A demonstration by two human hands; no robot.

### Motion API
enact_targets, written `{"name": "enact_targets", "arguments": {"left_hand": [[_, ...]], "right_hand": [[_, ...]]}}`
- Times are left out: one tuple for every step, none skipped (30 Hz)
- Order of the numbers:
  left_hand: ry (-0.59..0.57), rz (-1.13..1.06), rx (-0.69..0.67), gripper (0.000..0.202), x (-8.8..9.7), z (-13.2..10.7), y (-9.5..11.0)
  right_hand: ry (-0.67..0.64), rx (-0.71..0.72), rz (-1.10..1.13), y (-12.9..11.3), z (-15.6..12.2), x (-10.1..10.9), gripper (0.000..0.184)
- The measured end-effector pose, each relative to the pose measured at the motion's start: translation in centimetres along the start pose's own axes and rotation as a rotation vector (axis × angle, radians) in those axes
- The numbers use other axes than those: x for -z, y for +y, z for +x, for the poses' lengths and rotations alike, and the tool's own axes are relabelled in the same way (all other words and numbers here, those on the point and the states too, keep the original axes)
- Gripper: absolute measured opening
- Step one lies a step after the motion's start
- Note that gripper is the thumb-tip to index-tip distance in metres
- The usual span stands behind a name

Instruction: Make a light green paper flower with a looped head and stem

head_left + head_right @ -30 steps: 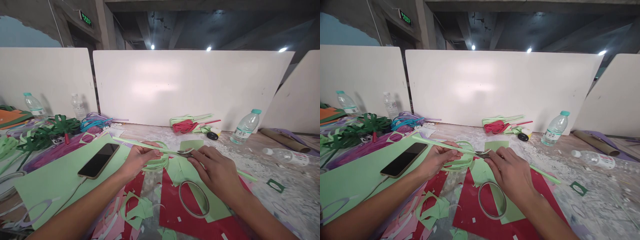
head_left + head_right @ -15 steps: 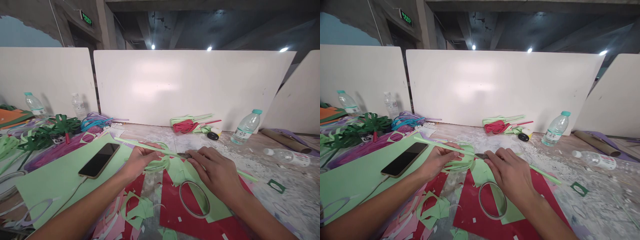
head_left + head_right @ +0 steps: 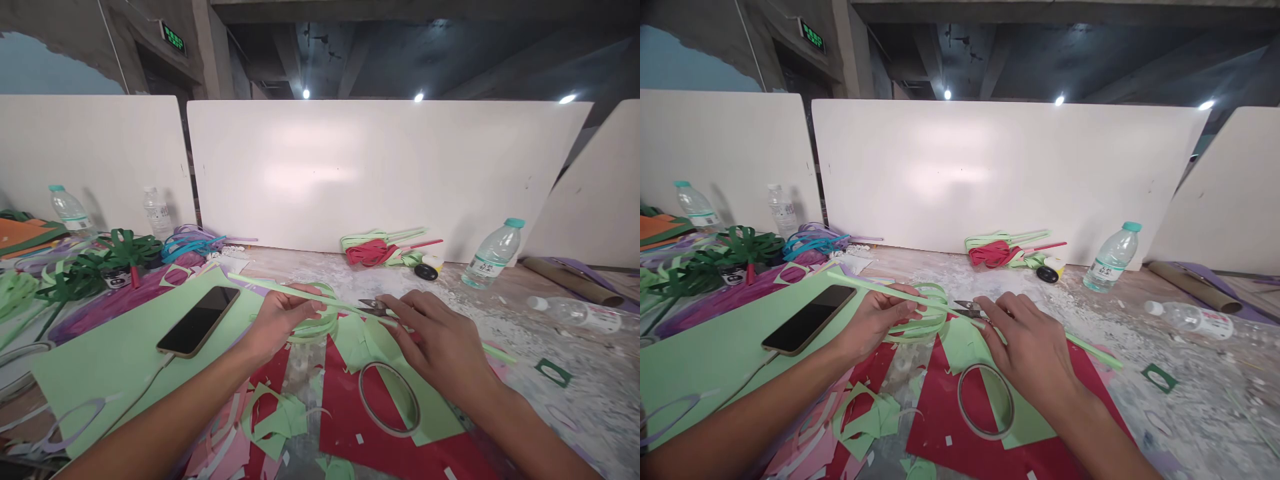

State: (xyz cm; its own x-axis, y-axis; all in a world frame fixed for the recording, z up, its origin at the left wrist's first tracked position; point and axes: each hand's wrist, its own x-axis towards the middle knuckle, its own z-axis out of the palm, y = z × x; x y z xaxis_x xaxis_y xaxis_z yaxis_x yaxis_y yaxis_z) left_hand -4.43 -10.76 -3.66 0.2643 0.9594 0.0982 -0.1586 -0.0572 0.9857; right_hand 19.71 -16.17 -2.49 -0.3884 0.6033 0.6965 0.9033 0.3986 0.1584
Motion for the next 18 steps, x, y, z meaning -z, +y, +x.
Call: {"name": "enact_targets", "arguments": {"left_hand": [[0.011,0.003,0.005,0.022,0.0,0.0,0.0],[0.019,0.007,0.009,0.022,0.1,0.0,0.0],[0.028,0.009,0.009,0.022,0.1,0.0,0.0],[0.033,0.009,0.006,0.022,0.2,0.0,-0.1],[0.034,0.009,0.0,0.022,0.2,0.0,-0.2],[0.032,0.012,-0.007,0.022,0.2,0.1,-0.2],[0.029,0.018,-0.012,0.023,0.2,0.1,-0.3],[0.023,0.023,-0.017,0.023,0.1,0.1,-0.3],[0.016,0.024,-0.022,0.023,0.0,0.1,-0.3],[0.007,0.018,-0.027,0.022,-0.1,0.0,-0.3],[-0.001,0.008,-0.031,0.022,-0.2,0.0,-0.3],[-0.009,-0.003,-0.031,0.022,-0.3,0.0,-0.2],[-0.014,-0.012,-0.029,0.022,-0.4,-0.1,-0.1],[-0.015,-0.015,-0.024,0.021,-0.5,-0.2,0.0],[-0.015,-0.012,-0.018,0.021,-0.7,-0.2,0.1],[-0.015,-0.006,-0.011,0.021,-0.8,-0.3,0.2],[-0.016,0.0,-0.005,0.021,-0.9,-0.3,0.2],[-0.018,0.004,0.0,0.021,-0.9,-0.4,0.3]], "right_hand": [[0.005,-0.002,-0.006,0.0,0.0,0.0,0.028],[0.012,-0.006,-0.01,0.1,0.0,0.0,0.028],[0.019,-0.008,-0.013,0.1,0.0,0.0,0.028],[0.025,-0.009,-0.015,0.1,0.0,0.0,0.028],[0.028,-0.008,-0.014,0.1,0.1,-0.1,0.028],[0.028,-0.007,-0.012,0.1,0.1,-0.1,0.028],[0.027,-0.005,-0.009,0.1,0.1,-0.1,0.027],[0.024,-0.004,-0.003,0.1,0.1,-0.1,0.027],[0.02,-0.003,0.003,0.0,0.1,-0.1,0.027],[0.013,-0.003,0.011,-0.1,0.1,-0.1,0.026],[0.005,-0.003,0.018,-0.2,0.2,-0.1,0.026],[-0.004,-0.003,0.026,-0.3,0.2,0.0,0.026],[-0.012,-0.002,0.033,-0.4,0.2,0.0,0.027],[-0.018,-0.001,0.039,-0.5,0.3,0.0,0.028],[-0.02,0.0,0.043,-0.6,0.3,0.0,0.028],[-0.018,0.003,0.044,-0.7,0.3,0.0,0.029],[-0.015,0.008,0.044,-0.7,0.3,-0.1,0.028],[-0.012,0.014,0.043,-0.7,0.2,-0.1,0.027]]}}
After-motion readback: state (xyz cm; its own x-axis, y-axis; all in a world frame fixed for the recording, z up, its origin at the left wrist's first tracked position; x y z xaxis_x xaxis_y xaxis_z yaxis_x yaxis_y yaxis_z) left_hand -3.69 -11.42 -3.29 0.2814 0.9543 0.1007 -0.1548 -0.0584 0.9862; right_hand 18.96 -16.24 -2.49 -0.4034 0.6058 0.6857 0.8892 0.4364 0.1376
